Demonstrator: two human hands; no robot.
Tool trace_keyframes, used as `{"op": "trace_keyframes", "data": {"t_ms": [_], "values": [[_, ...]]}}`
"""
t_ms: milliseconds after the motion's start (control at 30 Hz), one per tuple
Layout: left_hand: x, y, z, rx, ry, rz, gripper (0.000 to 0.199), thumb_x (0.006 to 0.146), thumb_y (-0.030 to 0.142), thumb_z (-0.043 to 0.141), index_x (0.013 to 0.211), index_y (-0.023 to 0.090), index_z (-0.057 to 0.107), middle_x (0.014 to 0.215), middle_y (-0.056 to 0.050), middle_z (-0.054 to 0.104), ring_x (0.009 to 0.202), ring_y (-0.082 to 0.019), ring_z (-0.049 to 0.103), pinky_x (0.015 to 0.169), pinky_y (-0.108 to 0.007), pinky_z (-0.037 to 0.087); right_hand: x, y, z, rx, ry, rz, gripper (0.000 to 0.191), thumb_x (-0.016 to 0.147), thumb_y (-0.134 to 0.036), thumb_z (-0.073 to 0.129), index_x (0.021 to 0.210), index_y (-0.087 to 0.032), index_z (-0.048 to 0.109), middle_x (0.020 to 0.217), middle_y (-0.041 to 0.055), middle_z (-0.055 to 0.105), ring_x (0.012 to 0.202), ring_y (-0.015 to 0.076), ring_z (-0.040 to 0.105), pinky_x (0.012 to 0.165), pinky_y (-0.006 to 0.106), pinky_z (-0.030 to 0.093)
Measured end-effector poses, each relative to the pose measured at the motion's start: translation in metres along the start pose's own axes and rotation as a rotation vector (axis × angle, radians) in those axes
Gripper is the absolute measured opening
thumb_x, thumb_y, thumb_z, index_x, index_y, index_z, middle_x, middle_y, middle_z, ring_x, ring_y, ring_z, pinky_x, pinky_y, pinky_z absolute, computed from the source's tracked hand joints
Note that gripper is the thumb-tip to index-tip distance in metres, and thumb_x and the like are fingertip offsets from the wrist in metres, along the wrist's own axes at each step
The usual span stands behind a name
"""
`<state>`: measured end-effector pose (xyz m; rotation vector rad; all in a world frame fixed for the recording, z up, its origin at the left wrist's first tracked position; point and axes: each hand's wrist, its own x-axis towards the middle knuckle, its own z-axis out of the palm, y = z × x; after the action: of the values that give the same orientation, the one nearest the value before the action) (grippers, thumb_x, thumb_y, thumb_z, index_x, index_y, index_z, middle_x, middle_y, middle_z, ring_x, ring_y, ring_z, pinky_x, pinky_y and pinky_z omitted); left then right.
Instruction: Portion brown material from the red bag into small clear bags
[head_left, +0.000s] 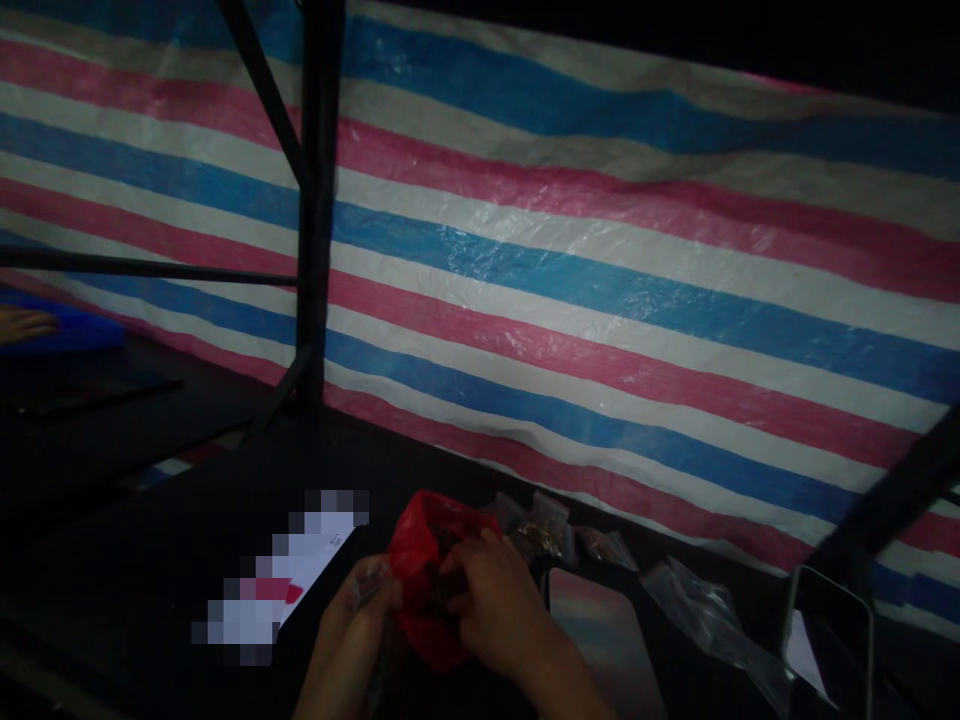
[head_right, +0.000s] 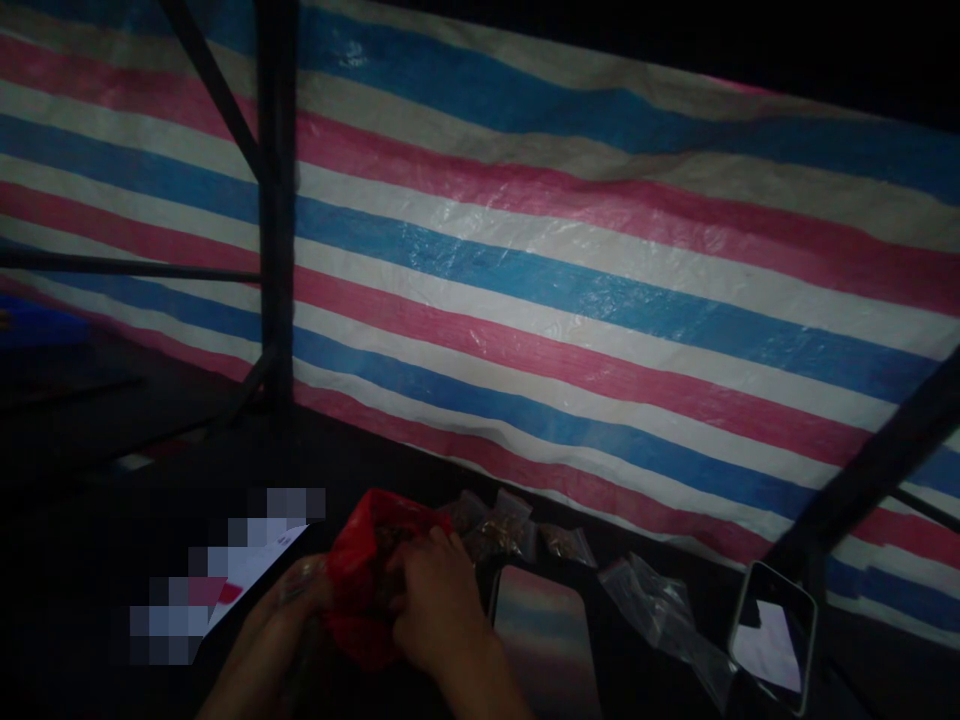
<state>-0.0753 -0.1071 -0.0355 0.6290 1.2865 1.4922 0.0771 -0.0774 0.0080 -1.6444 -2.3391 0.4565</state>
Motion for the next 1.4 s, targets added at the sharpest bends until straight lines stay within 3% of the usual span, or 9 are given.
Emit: {"op": "trace_keyframes", "data": {"t_ms": [133,267,433,567,733,867,1133,1300,1400], "values": [[0.003,-0.001,-0.010,0.001,-0.015,-0.018,0.036,0.055,0.045,0.080,0.077,0.025,0.060,0.072,0.001,0.066,0.070,-0.022,0.067,0.063,-0.033,0.056,-0.001,0.006,0.006,0.192,0.062,0.069,0.036,0.076,-0.005,0.071,0.107,-0.023,0.078,0.124,0.0056,0.078,0.120,0.0243,0.069,0.103,0.033,0.048],[0.008,-0.009,-0.026,0.245,-0.072,0.191,0.041,0.061,0.057,0.082,0.080,0.025,0.066,0.076,-0.001,0.069,0.074,-0.025,0.068,0.068,-0.036,0.057,-0.001,0.012,0.004,0.389,0.047,0.066,0.038,0.082,0.000,0.063,0.110,-0.021,0.076,0.117,0.0032,0.081,0.116,0.0200,0.074,0.103,0.030,0.052],[0.008,-0.022,-0.045,0.426,-0.049,0.387,0.045,0.075,0.062,0.079,0.100,0.025,0.075,0.105,-0.009,0.076,0.101,-0.033,0.072,0.091,-0.041,0.057,-0.008,0.011,-0.013,0.559,0.036,0.005,0.037,0.087,-0.002,0.062,0.116,-0.022,0.075,0.125,0.0039,0.080,0.123,0.0206,0.072,0.109,0.033,0.052],[0.006,-0.027,-0.044,0.486,-0.056,0.458,0.036,0.078,0.059,0.079,0.098,0.028,0.075,0.098,-0.007,0.076,0.092,-0.032,0.071,0.086,-0.040,0.057,-0.023,-0.005,-0.027,0.777,0.026,-0.084,0.033,0.091,-0.008,0.065,0.118,-0.024,0.075,0.118,0.0027,0.081,0.116,0.0219,0.075,0.104,0.034,0.055],[0.004,-0.023,-0.027,0.491,-0.141,0.428,0.027,0.085,0.053,0.073,0.095,0.029,0.074,0.098,-0.006,0.077,0.091,-0.031,0.072,0.082,-0.039,0.057,-0.037,-0.032,-0.033,0.473,0.098,-0.120,0.042,0.088,-0.003,0.066,0.118,-0.031,0.075,0.127,-0.0027,0.076,0.123,0.0186,0.069,0.111,0.029,0.048],[0.002,-0.019,-0.018,0.463,-0.169,0.423,0.026,0.085,0.050,0.072,0.098,0.028,0.075,0.104,-0.007,0.079,0.098,-0.032,0.074,0.087,-0.040,0.058,-0.037,-0.043,-0.036,0.169,0.036,-0.253,0.048,0.092,-0.003,0.060,0.128,-0.031,0.074,0.140,-0.0008,0.069,0.133,0.0178,0.062,0.114,0.028,0.045],[-0.001,-0.018,-0.017,0.419,-0.196,0.335,0.033,0.083,0.053,0.073,0.102,0.027,0.074,0.104,-0.008,0.080,0.098,-0.033,0.076,0.087,-0.041,0.059,-0.036,-0.043,-0.037,0.154,0.071,-0.336,0.054,0.093,-0.001,0.057,0.132,-0.036,0.073,0.138,-0.0045,0.069,0.130,0.0154,0.063,0.114,0.025,0.046],[-0.001,-0.022,-0.022,0.463,-0.131,0.335,0.039,0.083,0.063,0.072,0.097,0.026,0.069,0.095,-0.006,0.076,0.086,-0.030,0.075,0.081,-0.040,0.059,-0.038,-0.034,-0.043,0.279,0.240,-0.242,0.044,0.095,-0.003,0.059,0.124,-0.032,0.076,0.134,-0.0024,0.070,0.124,0.0146,0.066,0.109,0.023,0.048],[0.001,-0.024,-0.030,0.541,-0.037,0.386,0.042,0.083,0.068,0.069,0.087,0.025,0.066,0.085,-0.005,0.073,0.077,-0.028,0.071,0.073,-0.041,0.058,-0.035,-0.027,-0.040,0.138,0.180,-0.086,0.036,0.092,-0.006,0.066,0.116,-0.029,0.079,0.126,0.0012,0.074,0.121,0.0214,0.068,0.106,0.032,0.050]]}}
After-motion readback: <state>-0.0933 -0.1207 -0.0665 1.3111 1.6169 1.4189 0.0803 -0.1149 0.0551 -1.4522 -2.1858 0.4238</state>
